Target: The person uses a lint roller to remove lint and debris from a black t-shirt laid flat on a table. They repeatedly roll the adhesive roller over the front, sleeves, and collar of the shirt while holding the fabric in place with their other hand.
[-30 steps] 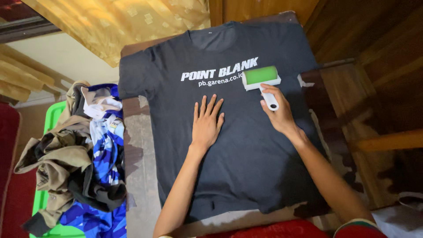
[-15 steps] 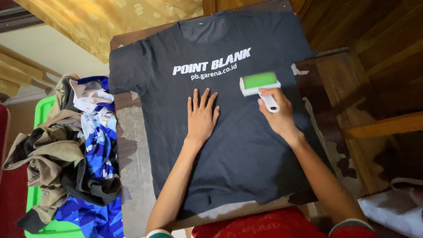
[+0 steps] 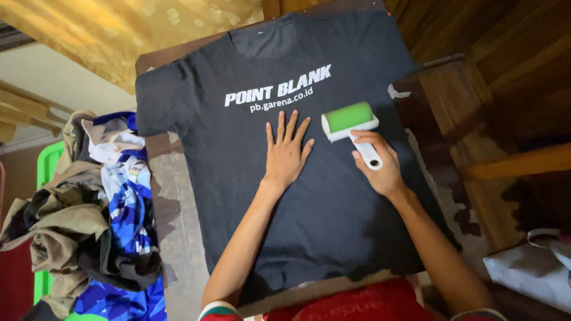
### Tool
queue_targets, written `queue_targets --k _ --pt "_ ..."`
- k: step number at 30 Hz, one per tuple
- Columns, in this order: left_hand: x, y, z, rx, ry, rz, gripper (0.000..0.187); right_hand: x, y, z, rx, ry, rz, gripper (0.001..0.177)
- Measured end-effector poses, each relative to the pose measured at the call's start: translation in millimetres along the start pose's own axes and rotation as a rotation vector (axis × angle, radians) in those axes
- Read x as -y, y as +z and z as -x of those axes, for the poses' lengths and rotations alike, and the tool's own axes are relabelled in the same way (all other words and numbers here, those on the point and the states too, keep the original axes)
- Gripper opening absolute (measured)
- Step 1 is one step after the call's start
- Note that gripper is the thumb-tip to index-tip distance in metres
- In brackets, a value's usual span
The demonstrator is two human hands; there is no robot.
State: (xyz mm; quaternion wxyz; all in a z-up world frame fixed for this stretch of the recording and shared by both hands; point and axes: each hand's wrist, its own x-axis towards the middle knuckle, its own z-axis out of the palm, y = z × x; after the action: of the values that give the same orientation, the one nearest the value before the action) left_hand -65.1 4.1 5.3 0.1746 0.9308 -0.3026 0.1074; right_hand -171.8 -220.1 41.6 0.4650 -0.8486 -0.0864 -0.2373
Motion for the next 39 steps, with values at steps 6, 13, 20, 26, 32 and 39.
queue_targets --k 6,13,20,26,32,39 --pt "-2 -9 -2 0.013 -0.024 -0.014 0.052 19 -18 7 -0.132 0.053 0.138 0.014" --pt "3 0 -48 0.0 -0.035 0.068 0.043 -4 -18 -26 -0.139 0.052 0.103 0.006" --pt "17 29 -101 -0.108 -0.087 0.123 0.046 -54 17 -91 -0.137 -0.063 0.113 0.011" --pt "33 40 -133 -0.154 -0.147 0.11 0.047 -88 51 -150 -0.183 -0.057 0.044 0.015" --pt "34 43 -137 -0.117 -0.179 0.051 0.048 -120 73 -200 -0.298 0.024 0.142 0.02" --pt "32 35 -141 -0.097 -0.196 0.059 0.048 -137 91 -229 -0.329 -0.02 0.106 0.021"
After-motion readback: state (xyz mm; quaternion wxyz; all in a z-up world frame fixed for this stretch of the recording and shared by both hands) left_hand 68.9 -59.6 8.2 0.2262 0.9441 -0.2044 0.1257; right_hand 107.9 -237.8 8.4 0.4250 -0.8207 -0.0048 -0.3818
